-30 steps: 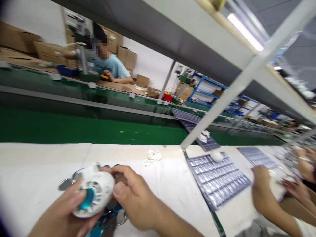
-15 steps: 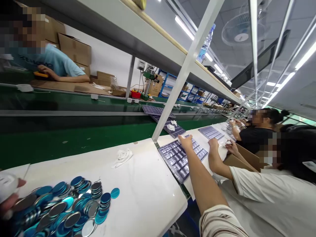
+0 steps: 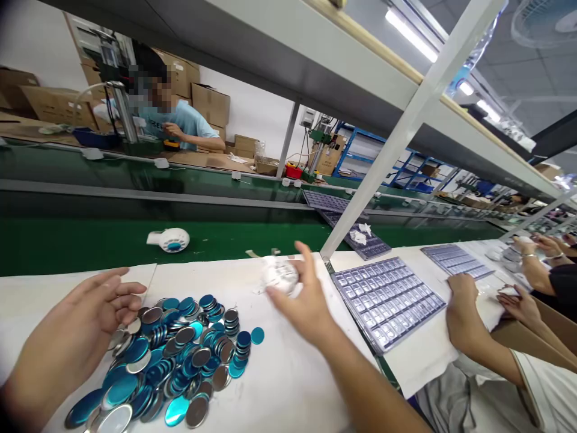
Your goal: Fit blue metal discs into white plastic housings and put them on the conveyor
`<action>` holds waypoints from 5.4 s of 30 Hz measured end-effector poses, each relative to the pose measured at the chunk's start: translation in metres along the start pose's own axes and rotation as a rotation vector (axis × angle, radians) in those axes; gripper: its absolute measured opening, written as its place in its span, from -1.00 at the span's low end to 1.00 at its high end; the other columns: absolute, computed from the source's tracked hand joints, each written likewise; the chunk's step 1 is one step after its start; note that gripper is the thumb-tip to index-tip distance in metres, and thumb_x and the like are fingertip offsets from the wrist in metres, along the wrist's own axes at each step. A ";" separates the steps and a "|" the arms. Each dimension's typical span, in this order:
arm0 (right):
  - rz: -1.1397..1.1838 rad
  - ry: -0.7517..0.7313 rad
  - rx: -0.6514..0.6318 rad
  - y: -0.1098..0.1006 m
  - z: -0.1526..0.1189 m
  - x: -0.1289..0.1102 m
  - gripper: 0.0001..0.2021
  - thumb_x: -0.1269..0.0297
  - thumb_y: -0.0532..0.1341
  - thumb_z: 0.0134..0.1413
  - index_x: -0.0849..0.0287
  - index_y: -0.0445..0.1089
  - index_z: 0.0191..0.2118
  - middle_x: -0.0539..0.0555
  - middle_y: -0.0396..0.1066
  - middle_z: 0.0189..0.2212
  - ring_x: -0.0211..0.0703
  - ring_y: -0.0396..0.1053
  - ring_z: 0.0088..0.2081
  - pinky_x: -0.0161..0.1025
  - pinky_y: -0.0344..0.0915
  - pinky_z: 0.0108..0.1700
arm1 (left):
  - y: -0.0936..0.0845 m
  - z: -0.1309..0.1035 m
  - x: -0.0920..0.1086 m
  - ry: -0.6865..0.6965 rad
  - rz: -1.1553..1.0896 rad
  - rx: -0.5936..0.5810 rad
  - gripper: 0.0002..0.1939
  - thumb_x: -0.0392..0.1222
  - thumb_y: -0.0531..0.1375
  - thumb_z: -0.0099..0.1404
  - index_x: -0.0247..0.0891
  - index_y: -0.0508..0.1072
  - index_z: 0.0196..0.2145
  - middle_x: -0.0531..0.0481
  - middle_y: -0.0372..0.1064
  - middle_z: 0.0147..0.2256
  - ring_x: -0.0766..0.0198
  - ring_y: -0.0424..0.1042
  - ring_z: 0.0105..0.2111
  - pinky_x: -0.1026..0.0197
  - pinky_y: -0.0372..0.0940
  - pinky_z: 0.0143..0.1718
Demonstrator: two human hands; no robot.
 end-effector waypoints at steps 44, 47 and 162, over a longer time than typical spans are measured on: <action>0.263 0.018 -0.372 0.093 -0.038 -0.035 -0.96 0.31 0.25 0.17 0.09 0.45 -0.26 -0.10 0.34 -0.57 -0.34 0.25 -0.61 -0.39 0.18 -0.57 | 0.036 -0.051 -0.034 -0.023 0.019 -0.331 -0.41 0.16 0.14 0.36 -0.18 0.24 0.22 0.04 0.38 -0.35 0.24 0.30 -0.43 0.20 0.27 -0.30; 0.253 0.033 -0.364 0.095 -0.039 -0.033 -0.95 0.29 0.26 0.15 0.11 0.44 -0.27 -0.12 0.28 -0.60 -0.34 0.21 -0.62 -0.39 0.16 -0.56 | 0.035 -0.051 -0.035 0.012 0.092 -0.350 -0.35 0.23 0.11 0.34 -0.22 0.21 0.22 0.05 0.36 -0.36 0.24 0.29 -0.41 0.19 0.24 -0.28; -0.089 -0.121 -0.311 0.104 -0.014 0.020 -0.84 0.38 0.05 0.26 0.10 0.30 -0.35 0.10 0.48 -0.10 -0.07 0.43 -0.08 -0.14 0.31 -0.03 | 0.005 0.002 -0.044 0.516 1.220 -0.270 -0.51 0.05 -0.08 0.46 -0.11 0.45 0.14 -0.13 0.39 0.19 -0.07 0.33 0.19 -0.13 0.29 0.17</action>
Point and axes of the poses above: each hand's wrist, its own z-axis towards the middle knuckle, its own y-axis out of the palm, x = y × z, the point moved 2 cm from there along z, towards the middle knuckle
